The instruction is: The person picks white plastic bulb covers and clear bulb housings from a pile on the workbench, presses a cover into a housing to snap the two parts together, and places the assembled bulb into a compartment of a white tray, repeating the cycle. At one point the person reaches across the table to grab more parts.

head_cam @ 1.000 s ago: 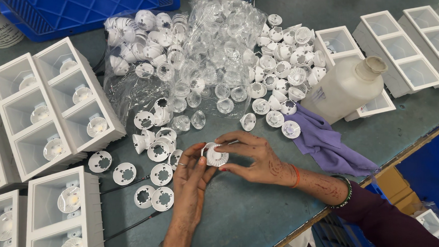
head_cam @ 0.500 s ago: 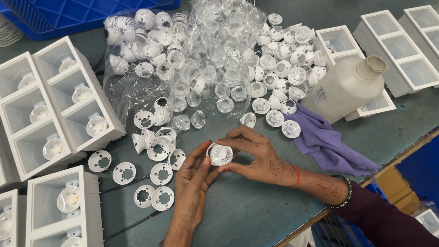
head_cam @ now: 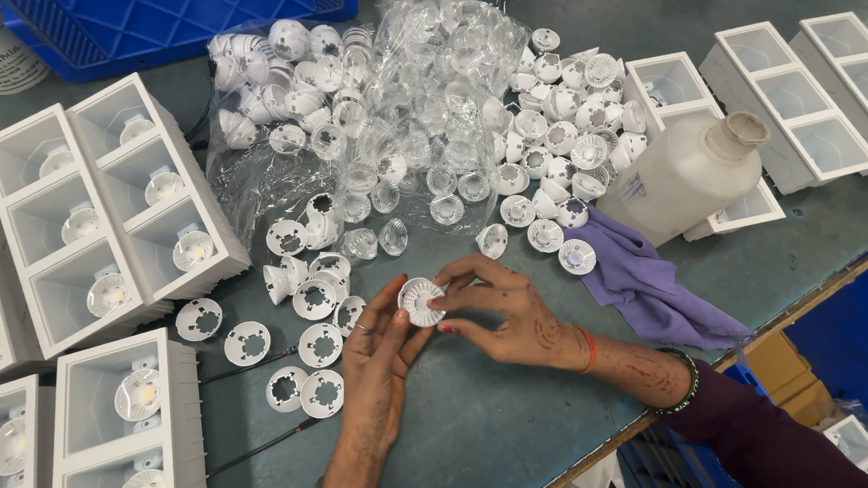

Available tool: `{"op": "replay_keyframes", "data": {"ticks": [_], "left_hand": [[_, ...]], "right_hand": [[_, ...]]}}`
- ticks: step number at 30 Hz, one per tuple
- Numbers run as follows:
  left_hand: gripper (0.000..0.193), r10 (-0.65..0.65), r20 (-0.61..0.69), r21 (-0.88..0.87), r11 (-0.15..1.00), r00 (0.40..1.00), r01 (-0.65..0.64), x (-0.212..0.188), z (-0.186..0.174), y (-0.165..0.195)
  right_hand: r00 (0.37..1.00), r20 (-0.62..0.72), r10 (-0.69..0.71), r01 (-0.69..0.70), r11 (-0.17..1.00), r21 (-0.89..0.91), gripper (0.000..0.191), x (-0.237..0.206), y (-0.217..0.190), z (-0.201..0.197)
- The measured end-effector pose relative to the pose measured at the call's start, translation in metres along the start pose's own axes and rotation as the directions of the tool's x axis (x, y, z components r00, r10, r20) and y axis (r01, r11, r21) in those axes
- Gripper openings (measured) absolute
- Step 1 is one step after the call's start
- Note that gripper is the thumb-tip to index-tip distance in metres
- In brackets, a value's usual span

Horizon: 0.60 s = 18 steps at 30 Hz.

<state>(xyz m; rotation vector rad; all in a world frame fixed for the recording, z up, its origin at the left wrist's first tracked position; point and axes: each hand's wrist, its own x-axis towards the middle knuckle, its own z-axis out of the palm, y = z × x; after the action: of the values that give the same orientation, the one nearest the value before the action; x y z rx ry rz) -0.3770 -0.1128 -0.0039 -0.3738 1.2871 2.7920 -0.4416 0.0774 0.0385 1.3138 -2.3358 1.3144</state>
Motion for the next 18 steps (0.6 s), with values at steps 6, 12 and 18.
{"op": "replay_keyframes", "data": {"ticks": [6, 12, 18], "left_hand": [[0.046, 0.017, 0.002, 0.023, 1.0, 1.0, -0.017, 0.001, -0.0044, -0.0026], [0.046, 0.014, 0.038, 0.028, 0.999, 0.999, -0.015, 0.0013, -0.0036, -0.0063], [0.047, 0.06, 0.004, 0.06, 0.996, 0.998, -0.06, 0.0023, -0.0002, -0.0042]], "right_hand": [[0.989, 0.058, 0.133, -0.138, 0.986, 0.091, 0.048, -0.0025, 0.0026, 0.0018], [0.991, 0.064, 0.118, -0.123, 0.99, 0.072, 0.051, 0.0026, 0.0044, -0.0009], [0.995, 0.074, 0.068, -0.077, 0.987, 0.137, 0.053, 0.0049, 0.0029, -0.0032]]}}
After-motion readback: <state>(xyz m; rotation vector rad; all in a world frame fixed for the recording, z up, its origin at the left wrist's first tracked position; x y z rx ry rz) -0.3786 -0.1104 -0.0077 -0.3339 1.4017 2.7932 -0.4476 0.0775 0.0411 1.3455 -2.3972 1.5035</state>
